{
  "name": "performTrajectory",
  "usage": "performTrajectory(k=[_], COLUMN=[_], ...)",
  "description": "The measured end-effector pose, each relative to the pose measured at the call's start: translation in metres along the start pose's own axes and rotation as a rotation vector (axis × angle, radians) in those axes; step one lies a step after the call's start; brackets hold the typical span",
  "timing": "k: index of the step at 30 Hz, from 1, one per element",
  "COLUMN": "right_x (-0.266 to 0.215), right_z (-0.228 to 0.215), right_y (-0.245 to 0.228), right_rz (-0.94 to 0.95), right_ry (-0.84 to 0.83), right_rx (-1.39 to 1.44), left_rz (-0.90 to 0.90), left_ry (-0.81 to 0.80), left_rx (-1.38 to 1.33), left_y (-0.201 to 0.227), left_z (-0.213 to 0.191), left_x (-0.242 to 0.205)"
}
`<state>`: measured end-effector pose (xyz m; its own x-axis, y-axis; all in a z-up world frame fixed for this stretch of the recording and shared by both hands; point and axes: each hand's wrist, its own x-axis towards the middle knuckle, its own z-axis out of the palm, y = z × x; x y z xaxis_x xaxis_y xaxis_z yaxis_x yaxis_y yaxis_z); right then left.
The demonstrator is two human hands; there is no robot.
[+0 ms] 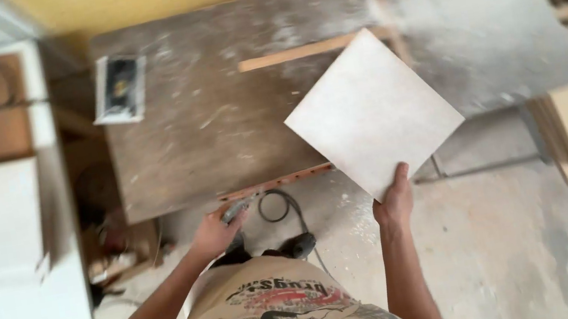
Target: The person uses a pneumatic sanding tool to smooth the edges and surfaces of rectangular wooden boards. They flip the boards to work on different sides and use a compressed air nozzle to blow away dust from the workbench and the wood.
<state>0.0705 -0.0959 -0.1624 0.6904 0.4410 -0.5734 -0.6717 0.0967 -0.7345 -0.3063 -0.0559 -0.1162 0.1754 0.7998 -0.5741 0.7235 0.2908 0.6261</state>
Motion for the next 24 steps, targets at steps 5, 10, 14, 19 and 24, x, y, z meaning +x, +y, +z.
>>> performTrajectory(k=[5,10,14,19,24], right_x=[-0.059,-0.206,-0.303,-0.406,-0.458], right_z=[0.106,0.19,0.235,0.273,0.298], right_y=[0.092,0.203,0.325,0.455,0.485], right_rz=[0.162,0.286,0.4,0.511,0.543], right_ry=[-0.323,-0.566,-0.744,-0.798,-0.906], right_rx=[-0.306,-0.459,-0.551,-0.583,-0.843], left_rz=[-0.01,-0.019,-0.048,-0.253,-0.377], left_ry=[0.13,0.213,0.208,0.231,0.337], left_rx=[-0.166,-0.4,-0.443,-0.6,-0.949], left_y=[-0.14,-0.208,-0.238,-0.295,-0.352], left_z=[0.024,0.019,-0.018,-0.044,-0.054], left_x=[-0.008,-0.045,-0.079,-0.103,-0.089])
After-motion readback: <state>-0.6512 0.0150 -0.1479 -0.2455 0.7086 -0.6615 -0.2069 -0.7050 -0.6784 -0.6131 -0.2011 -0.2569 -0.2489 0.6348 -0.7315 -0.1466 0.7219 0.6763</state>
